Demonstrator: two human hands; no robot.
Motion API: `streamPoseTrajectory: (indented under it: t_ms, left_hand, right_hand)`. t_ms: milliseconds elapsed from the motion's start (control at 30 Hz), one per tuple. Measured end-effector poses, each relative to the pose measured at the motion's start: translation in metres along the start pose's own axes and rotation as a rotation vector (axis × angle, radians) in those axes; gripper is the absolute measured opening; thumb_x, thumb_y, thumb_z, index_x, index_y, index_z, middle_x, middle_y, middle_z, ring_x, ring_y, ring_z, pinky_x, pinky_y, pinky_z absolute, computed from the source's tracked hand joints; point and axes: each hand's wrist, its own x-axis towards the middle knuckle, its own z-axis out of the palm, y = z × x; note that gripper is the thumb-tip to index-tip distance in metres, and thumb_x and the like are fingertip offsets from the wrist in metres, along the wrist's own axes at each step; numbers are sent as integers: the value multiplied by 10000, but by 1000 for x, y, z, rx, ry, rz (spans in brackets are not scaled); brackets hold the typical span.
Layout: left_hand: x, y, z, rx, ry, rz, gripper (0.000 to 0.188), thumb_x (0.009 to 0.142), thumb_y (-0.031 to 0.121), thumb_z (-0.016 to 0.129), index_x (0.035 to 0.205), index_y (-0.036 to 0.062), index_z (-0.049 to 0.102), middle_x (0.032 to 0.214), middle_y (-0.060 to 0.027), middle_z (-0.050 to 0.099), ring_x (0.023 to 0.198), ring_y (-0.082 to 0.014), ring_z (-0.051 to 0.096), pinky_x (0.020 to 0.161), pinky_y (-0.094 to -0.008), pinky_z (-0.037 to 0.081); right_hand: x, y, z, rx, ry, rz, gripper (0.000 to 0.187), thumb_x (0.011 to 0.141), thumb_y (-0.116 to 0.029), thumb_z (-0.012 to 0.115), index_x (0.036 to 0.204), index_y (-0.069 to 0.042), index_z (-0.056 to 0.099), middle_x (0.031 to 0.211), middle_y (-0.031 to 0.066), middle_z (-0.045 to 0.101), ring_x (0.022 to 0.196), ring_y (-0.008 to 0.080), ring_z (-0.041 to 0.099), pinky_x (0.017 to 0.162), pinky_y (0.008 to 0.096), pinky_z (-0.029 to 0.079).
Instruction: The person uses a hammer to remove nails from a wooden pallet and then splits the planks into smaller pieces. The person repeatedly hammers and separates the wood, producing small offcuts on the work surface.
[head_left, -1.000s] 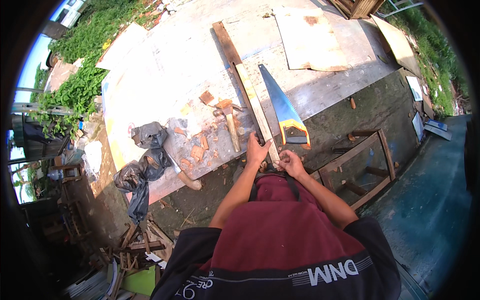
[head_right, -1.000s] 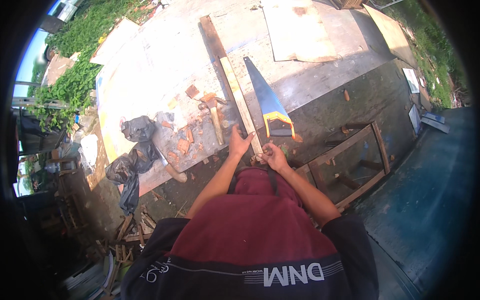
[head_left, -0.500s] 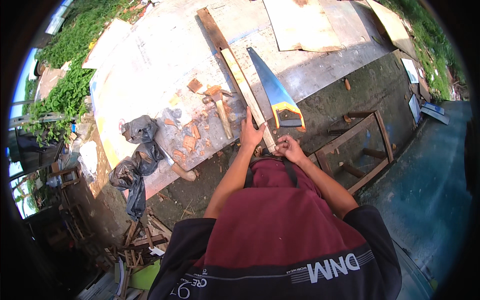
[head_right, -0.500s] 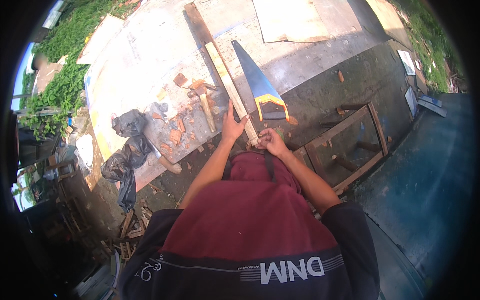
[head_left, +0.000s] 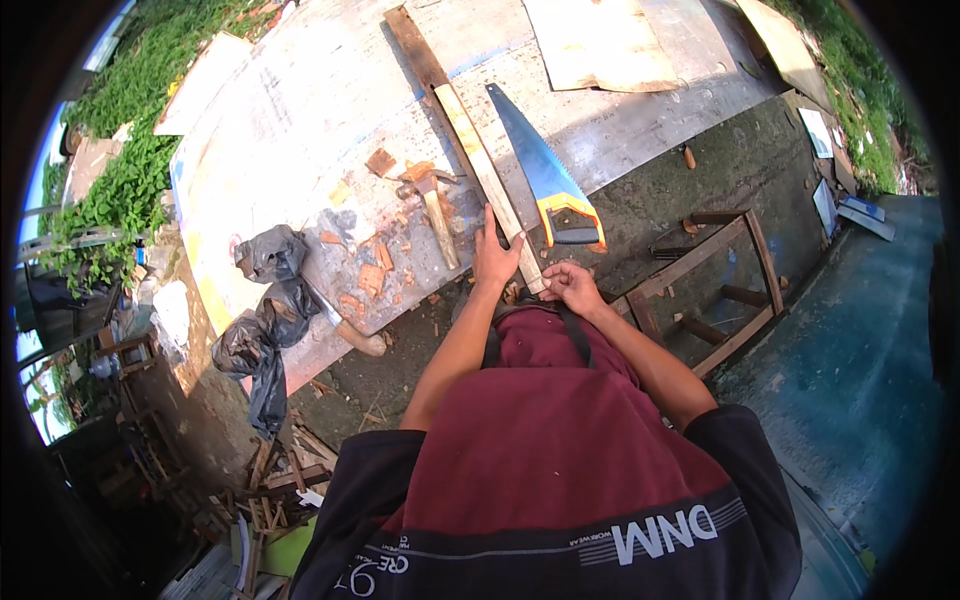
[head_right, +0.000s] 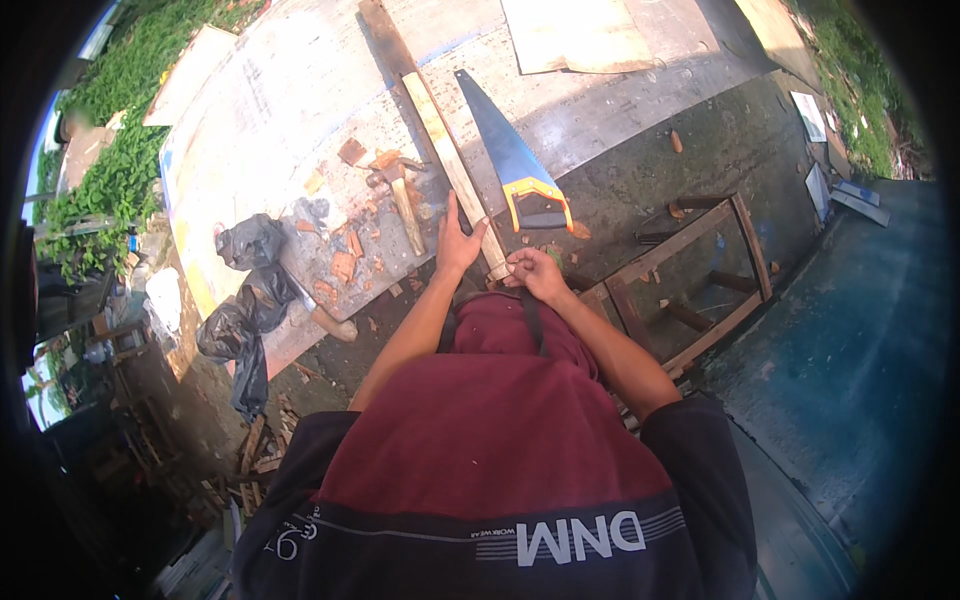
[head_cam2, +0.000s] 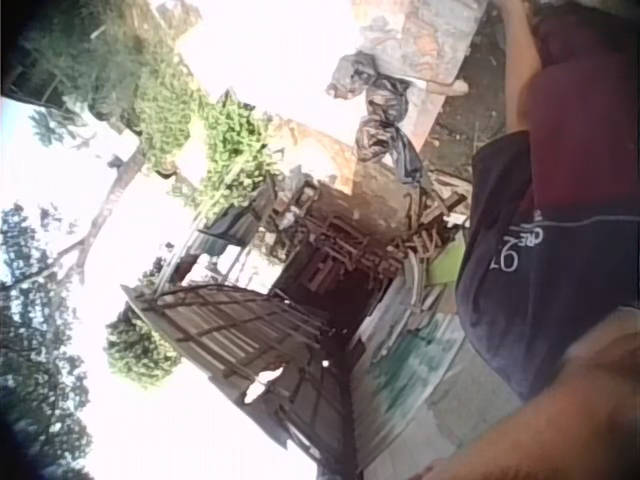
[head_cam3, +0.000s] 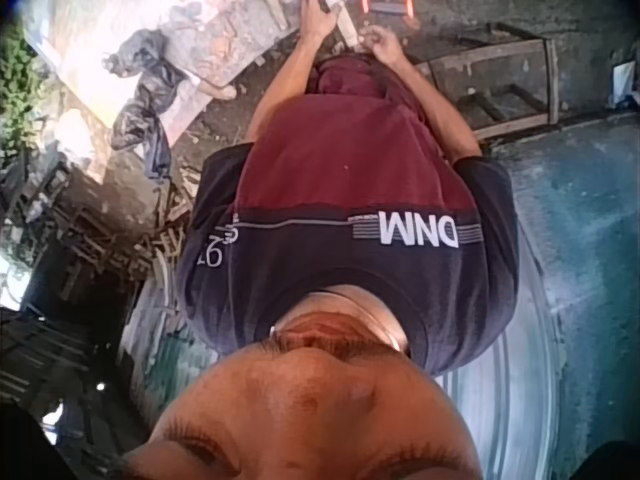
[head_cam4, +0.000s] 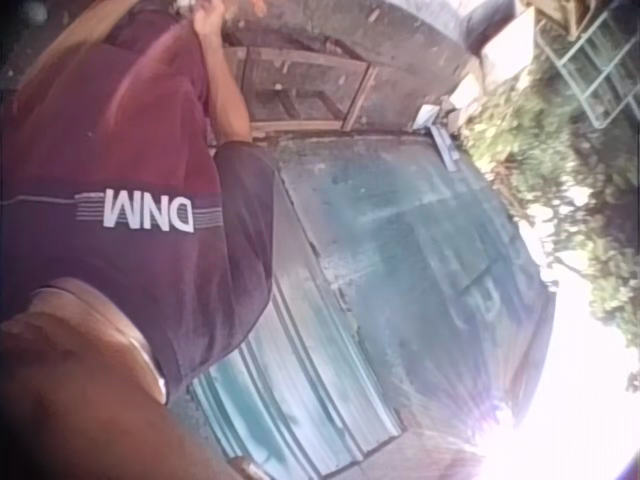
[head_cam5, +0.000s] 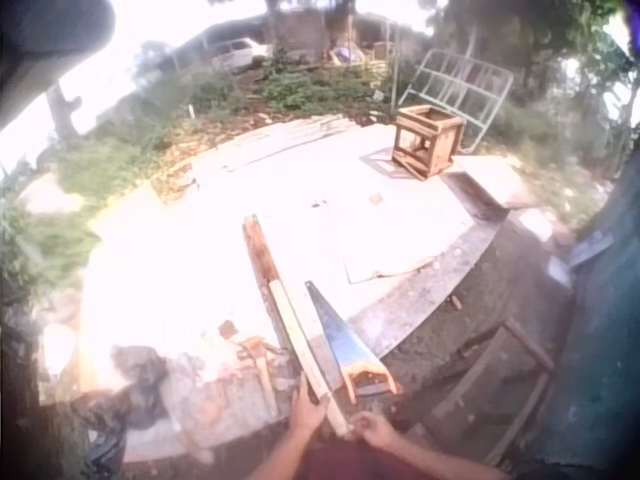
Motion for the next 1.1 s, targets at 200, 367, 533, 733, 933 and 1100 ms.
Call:
streamPoseTrajectory:
  t_ms: [200,367,533,733,933,1100]
  left_hand:
    - [3,-5,2,63,-4,18,984,885,441,727,1641,265,123,1335,-271,526,1220,-481,562,1012,-530,474]
    - [4,-5,4,52,16,47,979,885,433,731,1640,258,132,1342,-271,524,1216,-481,564,1006,-536,476]
    - [3,-4,5,66,-10,32,975,893,423,724,1639,257,118,1374,-266,516,1220,-484,564,1016,-538,476]
    - [-1,-3,3,44,-5,7,991,879,418,725,1637,270,103,1402,-268,496,1215,-500,563,1001,-569,481]
    - [3,6,0,41,58,25,999,821,382,792,1607,187,207,1396,-247,475,1263,-481,527,1000,-545,487]
    - [24,9,5,26,90,-19,996,811,363,818,1589,122,244,1485,-254,411,1338,-464,477,1044,-532,473]
  right_hand:
    - [2,-3,1,-50,-31,-26,173,1005,-25,618,1171,-1,580,893,82,695,812,181,729,736,298,610]
    - [4,-4,-1,-108,-41,-55,179,1009,-22,608,1187,-17,582,883,67,690,801,166,726,727,283,601]
    - [-5,-7,0,-353,-1,-163,275,982,-97,677,1225,-19,573,884,69,668,810,161,700,718,301,563]
    - [-21,-66,36,-915,36,-207,793,832,-378,834,1426,-69,409,918,196,679,856,380,684,768,467,533]
    - [-6,-42,31,-1074,65,-254,839,822,-381,829,1440,-63,359,974,251,700,919,477,684,806,546,542]
    - [1,-34,25,-1075,0,-229,720,835,-400,809,1312,-46,403,1027,279,697,962,503,672,822,555,539]
